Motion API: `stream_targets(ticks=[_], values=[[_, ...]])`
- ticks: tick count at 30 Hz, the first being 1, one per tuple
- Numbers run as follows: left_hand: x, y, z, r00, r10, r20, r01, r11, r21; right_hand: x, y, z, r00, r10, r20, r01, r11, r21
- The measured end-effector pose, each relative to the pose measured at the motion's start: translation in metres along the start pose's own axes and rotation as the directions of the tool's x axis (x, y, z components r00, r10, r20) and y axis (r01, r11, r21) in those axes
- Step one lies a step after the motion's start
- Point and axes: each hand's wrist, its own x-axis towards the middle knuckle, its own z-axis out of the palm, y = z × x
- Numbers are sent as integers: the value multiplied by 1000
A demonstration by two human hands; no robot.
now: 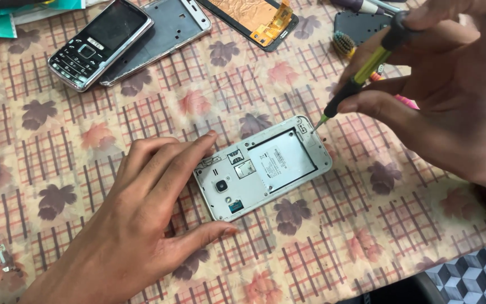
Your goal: The person uses a screwdriver to remove screws from the back of a white smartphone. They systematically unscrew fasteners around the perimeter and near the camera module, then set the screwdriver down.
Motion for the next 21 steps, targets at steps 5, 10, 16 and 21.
stream_targets(ticks=[5, 10, 16, 21], values=[[4, -1, 1, 999, -30, 24, 30, 1000, -5, 0, 5, -4, 997, -58, 43, 58, 998, 8], [5, -3, 1, 999, -26, 24, 26, 1000, 12, -9, 18, 1, 993, 55, -108, -58, 998, -23], [3, -5, 1, 1000, -11, 24, 10, 999, 43, -17, 20, -3, 988, 137, -75, -136, 991, 20], [1, -5, 0, 1000, -12, 18, 11, 999, 32, -9, 7, 0, 979, 190, -70, -190, 982, 16]])
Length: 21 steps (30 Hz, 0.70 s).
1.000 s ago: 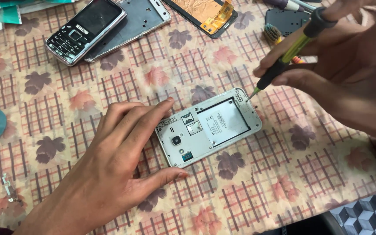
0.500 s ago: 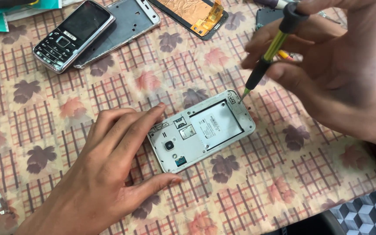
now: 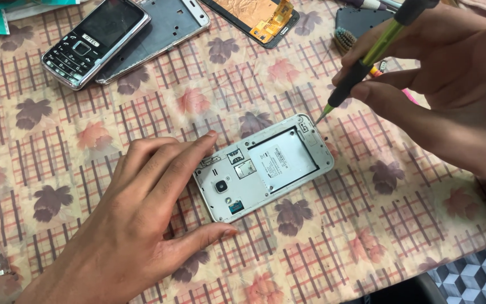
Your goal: The person uses a screwdriver to remove screws from the back of a white smartphone. They systematically unscrew fasteners around the perimeter and near the camera module, then set the screwdriver down.
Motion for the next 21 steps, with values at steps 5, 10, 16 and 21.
stream_targets(ticks=[5, 10, 16, 21], values=[[-1, -1, 0, 1000, -4, 6, 4, 1000, 5, 5, -8, 3, 1000, 17, 9, -17, 1000, 13], [-1, -2, 0, 1000, 8, 1, -8, 1000, 24, 5, -3, 3, 1000, 27, 8, -27, 1000, -13], [0, -4, 0, 1000, 5, -1, -5, 1000, 19, 6, -4, 5, 999, 36, 11, -36, 999, -15], [0, -3, -1, 999, 34, -20, -33, 999, 32, 4, -3, 7, 999, 28, 28, -27, 999, -38]])
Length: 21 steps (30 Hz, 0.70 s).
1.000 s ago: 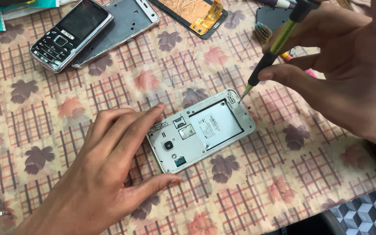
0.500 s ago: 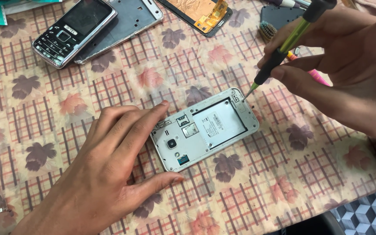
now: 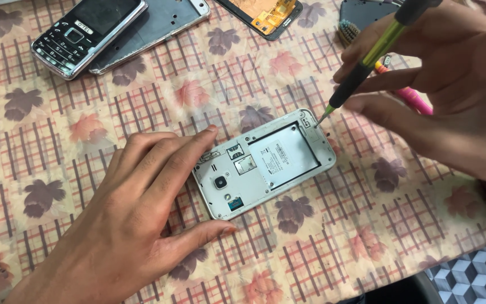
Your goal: The person uses a screwdriver to remove screws from the back of a white smartphone. They systematically unscrew fasteners around the perimeter and near the camera module, then set the screwdriver down.
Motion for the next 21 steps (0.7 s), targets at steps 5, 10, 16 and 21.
stream_targets(ticks=[5, 10, 16, 21], values=[[1, 5, -6, 1000, -9, 6, 8, 1000, 8, -7, 12, -8, 995, -93, 39, 92, 995, 27], [6, 13, -19, 1000, -25, -2, 25, 998, -51, 2, 10, -11, 995, 83, 61, -98, 937, 335], [16, 17, -37, 999, -55, -1, 54, 996, -72, 28, -23, -13, 959, -264, 102, 251, 961, 119], [32, 6, -45, 994, -83, 72, 88, 994, -65, 54, -4, -33, 934, -296, 199, 256, 945, 203]])
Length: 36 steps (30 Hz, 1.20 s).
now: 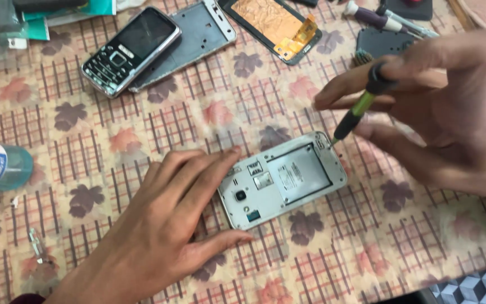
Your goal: The person uses a screwdriver to remove screws from the back of a white smartphone. They systematically unscrew fasteners around the perimeter and near the camera module, then set the screwdriver down.
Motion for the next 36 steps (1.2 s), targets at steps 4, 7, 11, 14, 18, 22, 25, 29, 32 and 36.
stream_targets(ticks=[4, 7, 11, 14, 18, 22, 25, 29, 32, 36], values=[[14, -12, 5, 997, 51, -60, -51, 999, -4, -6, 35, -18, 999, 23, -43, -22, 1000, 22], [20, -18, 15, 993, 89, -81, -85, 995, 54, -13, 49, -28, 997, 53, -47, -48, 992, 115], [17, -19, 22, 995, 76, -69, -70, 995, 76, -15, 51, -26, 997, 23, -71, -12, 989, 149], [14, -16, 22, 996, 64, -69, -61, 997, 47, -21, 41, -24, 995, 52, -83, -48, 998, 43], [16, -13, 23, 994, 81, -77, -74, 994, 81, -31, 33, -29, 995, 93, -36, -94, 995, -33], [15, -10, 21, 996, 69, -57, -65, 996, 67, -23, 31, -27, 999, 10, -48, -9, 1000, 20], [15, -9, 21, 998, 52, -39, -50, 997, 55, -7, 22, -22, 996, -13, -87, 14, 1000, 14], [17, -12, 23, 995, 77, -59, -73, 994, 81, 9, 5, -24, 999, 33, -20, -33, 999, -5], [18, -13, 25, 996, 73, -55, -70, 995, 65, 8, 11, -22, 998, -53, -23, 54, 996, 67], [20, -13, 28, 996, 80, -47, -76, 993, 92, -18, 32, -26, 997, -55, -45, 55, 998, -7]])
